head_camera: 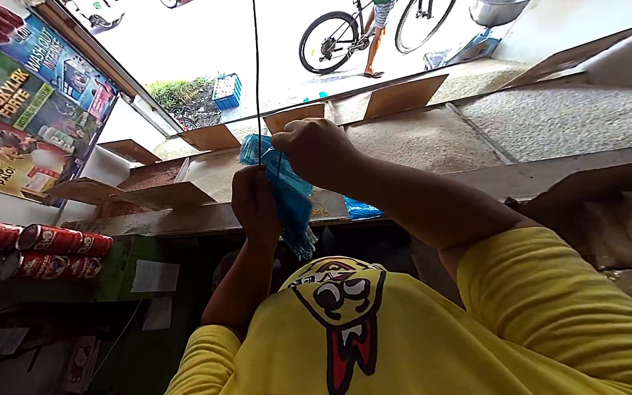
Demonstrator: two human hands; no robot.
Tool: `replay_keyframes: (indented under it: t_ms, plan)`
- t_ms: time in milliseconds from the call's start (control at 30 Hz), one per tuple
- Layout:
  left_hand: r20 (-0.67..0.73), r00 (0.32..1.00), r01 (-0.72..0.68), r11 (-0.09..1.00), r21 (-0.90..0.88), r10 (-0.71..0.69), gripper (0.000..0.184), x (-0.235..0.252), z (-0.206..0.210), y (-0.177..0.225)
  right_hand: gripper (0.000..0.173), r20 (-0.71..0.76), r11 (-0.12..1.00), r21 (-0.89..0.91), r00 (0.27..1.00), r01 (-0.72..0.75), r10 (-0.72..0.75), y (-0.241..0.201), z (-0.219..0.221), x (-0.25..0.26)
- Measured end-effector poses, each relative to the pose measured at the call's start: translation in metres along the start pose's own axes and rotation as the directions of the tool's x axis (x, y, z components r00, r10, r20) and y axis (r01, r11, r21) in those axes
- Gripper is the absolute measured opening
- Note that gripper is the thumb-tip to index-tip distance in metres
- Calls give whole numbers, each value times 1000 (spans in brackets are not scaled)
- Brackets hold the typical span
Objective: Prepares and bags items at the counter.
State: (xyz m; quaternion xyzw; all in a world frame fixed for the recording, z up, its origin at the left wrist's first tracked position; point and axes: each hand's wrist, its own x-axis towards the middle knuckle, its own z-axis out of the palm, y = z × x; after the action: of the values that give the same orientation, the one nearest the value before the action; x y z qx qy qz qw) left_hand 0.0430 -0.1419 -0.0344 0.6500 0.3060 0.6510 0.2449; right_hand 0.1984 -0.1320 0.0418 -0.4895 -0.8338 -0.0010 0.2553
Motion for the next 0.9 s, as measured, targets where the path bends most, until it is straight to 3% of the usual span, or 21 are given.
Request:
replay_keyframes:
  t_ms: [133, 200, 300, 333, 433, 467, 500, 567, 600, 667, 700, 767, 900]
  plan:
    - [-61, 998, -30, 1000, 2, 30, 13, 4, 3, -5, 16, -3, 996, 39, 997, 81, -80, -7, 7, -5]
    - [-102, 995, -13, 999, 38, 16, 15, 11, 0, -5, 13, 33, 972, 175, 986, 158, -166, -17, 19, -13]
    - [-74, 991, -110, 994, -7, 109, 15, 28, -9, -6, 15, -87, 893, 391, 975, 223, -205, -16, 30, -17]
    - [-30, 983, -180, 983, -34, 179, 16, 33, -15, -8, 20, -130, 830, 498, 968, 252, -216, -6, 29, -15]
    - [48, 957, -284, 958, -40, 286, 18, 36, -36, -7, 51, -154, 463, 858, 972, 220, -177, 43, 37, -22]
    - [35, 960, -279, 960, -7, 279, 18, 34, -42, -5, 50, -127, 436, 886, 987, 159, -103, 67, 44, -27]
    - [7, 967, -255, 966, 41, 255, 18, 30, -46, -3, 44, -83, 495, 865, 996, 81, -17, 93, 52, -36]
    - [-45, 976, -209, 973, 100, 214, 18, 21, -48, -5, 29, 80, 731, 663, 986, -161, 145, 144, 75, -64]
    - [-62, 979, -187, 977, 103, 194, 18, 18, -47, -7, 25, 204, 821, 499, 959, -277, 199, 167, 91, -81]
    - [-51, 987, -154, 987, 41, 156, 18, 12, -47, -17, 28, 481, 897, 188, 834, -400, 271, 202, 133, -121]
    - [-44, 991, -128, 992, 18, 129, 18, 9, -47, -21, 38, 590, 891, 76, 741, -447, 321, 210, 152, -142]
    - [-23, 995, -97, 995, 17, 97, 19, 5, -50, -31, 66, 675, 847, -40, 610, -530, 414, 211, 179, -181]
    - [-32, 998, -46, 998, 49, 47, 19, 3, -42, -28, 92, 634, 742, -70, 545, -667, 549, 199, 187, -202]
